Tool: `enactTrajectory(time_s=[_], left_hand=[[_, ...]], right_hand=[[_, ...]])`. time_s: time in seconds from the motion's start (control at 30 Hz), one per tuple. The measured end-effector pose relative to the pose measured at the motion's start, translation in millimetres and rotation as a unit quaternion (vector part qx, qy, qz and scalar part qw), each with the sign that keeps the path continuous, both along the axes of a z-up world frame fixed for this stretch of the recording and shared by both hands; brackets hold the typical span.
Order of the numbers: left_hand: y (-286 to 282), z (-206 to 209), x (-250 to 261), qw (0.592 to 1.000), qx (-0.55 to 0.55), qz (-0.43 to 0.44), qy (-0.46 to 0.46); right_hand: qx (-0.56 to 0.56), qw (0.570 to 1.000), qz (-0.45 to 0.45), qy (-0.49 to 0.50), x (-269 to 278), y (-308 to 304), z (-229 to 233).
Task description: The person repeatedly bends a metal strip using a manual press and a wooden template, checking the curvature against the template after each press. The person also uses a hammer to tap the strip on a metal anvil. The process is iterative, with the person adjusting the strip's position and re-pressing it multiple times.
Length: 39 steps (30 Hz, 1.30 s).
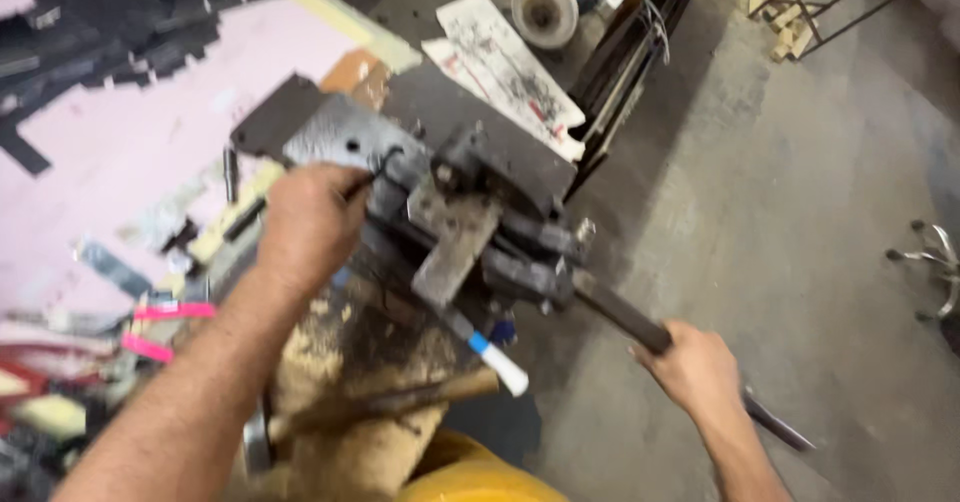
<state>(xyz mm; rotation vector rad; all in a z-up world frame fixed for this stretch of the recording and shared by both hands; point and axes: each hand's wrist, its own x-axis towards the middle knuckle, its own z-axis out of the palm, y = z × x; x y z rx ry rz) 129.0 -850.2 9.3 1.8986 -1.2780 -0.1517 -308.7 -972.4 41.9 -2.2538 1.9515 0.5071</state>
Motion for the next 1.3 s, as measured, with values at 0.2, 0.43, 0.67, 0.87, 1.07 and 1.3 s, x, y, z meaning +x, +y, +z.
enactTrajectory(time_s=[0.2, 0.43, 0.67, 0.87, 1.07, 1.3], left_hand=[[-30, -29, 13, 0.995, 0.091, -0.03, -0.034], [-32, -33, 25, 0.995, 0.055, -0.078, -0.009], [-31, -34, 39, 0.99, 0.069, -0.121, 0.014], [-41, -24, 51, 0.985, 0.091, -0.15, -0.006], [-38, -24, 51, 0.977, 0.123, -0.172, 0.008], [-35, -27, 56, 0.97, 0.123, -0.207, -0.007]], right_hand=[[0.029, 0.984, -0.018, 0.176, -1, -6, 45], [0.118, 0.987, -0.037, 0.104, 22, -21, 20], [0.116, 0.98, -0.075, 0.146, 7, -29, 13], [0.086, 0.987, -0.046, 0.131, 8, -42, 2], [0.111, 0.987, -0.055, 0.101, 10, -20, 17], [0.107, 0.986, -0.064, 0.109, 15, -16, 16]])
